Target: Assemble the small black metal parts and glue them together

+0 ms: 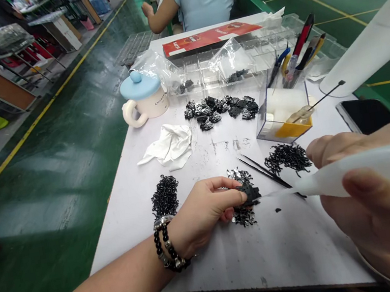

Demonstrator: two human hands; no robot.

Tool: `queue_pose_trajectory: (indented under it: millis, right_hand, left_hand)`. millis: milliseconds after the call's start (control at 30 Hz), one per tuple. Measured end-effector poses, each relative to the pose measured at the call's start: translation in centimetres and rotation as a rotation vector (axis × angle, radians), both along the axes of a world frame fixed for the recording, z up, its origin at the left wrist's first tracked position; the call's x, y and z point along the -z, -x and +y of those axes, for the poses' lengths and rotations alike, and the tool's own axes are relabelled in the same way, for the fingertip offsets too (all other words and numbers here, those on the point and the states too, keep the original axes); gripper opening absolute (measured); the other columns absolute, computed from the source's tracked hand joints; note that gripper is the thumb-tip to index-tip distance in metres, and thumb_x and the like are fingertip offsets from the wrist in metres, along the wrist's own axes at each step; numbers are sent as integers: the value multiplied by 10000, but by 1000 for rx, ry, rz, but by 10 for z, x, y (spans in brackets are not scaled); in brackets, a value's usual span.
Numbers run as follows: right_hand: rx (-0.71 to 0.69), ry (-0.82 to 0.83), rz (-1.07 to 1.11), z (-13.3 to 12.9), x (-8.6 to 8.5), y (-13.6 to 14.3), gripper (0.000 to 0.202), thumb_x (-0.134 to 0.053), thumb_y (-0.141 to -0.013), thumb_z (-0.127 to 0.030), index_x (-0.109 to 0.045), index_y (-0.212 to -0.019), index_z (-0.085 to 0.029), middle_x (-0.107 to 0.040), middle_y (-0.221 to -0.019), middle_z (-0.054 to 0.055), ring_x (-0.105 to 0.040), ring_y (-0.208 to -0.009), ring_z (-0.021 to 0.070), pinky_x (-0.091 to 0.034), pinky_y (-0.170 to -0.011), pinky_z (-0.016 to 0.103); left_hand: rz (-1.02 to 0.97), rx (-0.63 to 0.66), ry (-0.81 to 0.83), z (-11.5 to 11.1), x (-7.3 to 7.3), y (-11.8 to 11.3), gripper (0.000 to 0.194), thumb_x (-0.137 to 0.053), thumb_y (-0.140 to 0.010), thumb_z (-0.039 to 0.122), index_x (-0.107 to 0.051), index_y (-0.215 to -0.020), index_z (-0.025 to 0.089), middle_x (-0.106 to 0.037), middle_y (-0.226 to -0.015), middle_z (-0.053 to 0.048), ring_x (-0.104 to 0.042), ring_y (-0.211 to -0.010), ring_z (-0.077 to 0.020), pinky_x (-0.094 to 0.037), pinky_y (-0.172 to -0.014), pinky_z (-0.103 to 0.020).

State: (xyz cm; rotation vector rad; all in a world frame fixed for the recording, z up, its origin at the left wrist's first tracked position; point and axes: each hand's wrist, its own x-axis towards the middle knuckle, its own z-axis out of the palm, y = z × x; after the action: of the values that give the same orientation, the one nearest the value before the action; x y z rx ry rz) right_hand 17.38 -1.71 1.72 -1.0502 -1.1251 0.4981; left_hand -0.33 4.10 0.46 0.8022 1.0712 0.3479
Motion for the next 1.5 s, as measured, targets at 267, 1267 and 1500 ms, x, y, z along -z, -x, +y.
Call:
queue_pose_trajectory:
  millis: [267, 1267, 1500]
  right_hand:
    - [-106, -90, -94, 8, 5, 1, 79, -646, -733, -160, -576, -738, -195, -526, -627, 17, -515, -543, 183, -402, -552, 411]
    - [-171, 330, -751, 126, 41, 33, 311, -529, -683, -124, -394, -956, -188, -584, -742, 22, -561, -621, 175, -453, -567, 315]
    - [253, 24, -1003, 76, -3, -21, 304, -557, -790, -213, -515, -1088, -165, -553, -1147, 164, -489, -1134, 303, -388, -983, 499]
  left_hand:
    - [-6, 7, -3, 0, -1, 0, 151, -685, -655, 166, -610, -784, 140, -488, -436, 85, -386, -397, -33, -290, -430, -172]
    - [3, -29, -31, -1, -1, 0, 189, -669, -610, 176, -603, -783, 140, -477, -406, 91, -357, -379, -33, -271, -410, -176]
    - [4, -21, -17, 0, 0, 0, 188, -670, -603, 166, -604, -777, 139, -500, -460, 82, -372, -391, -29, -275, -412, -177]
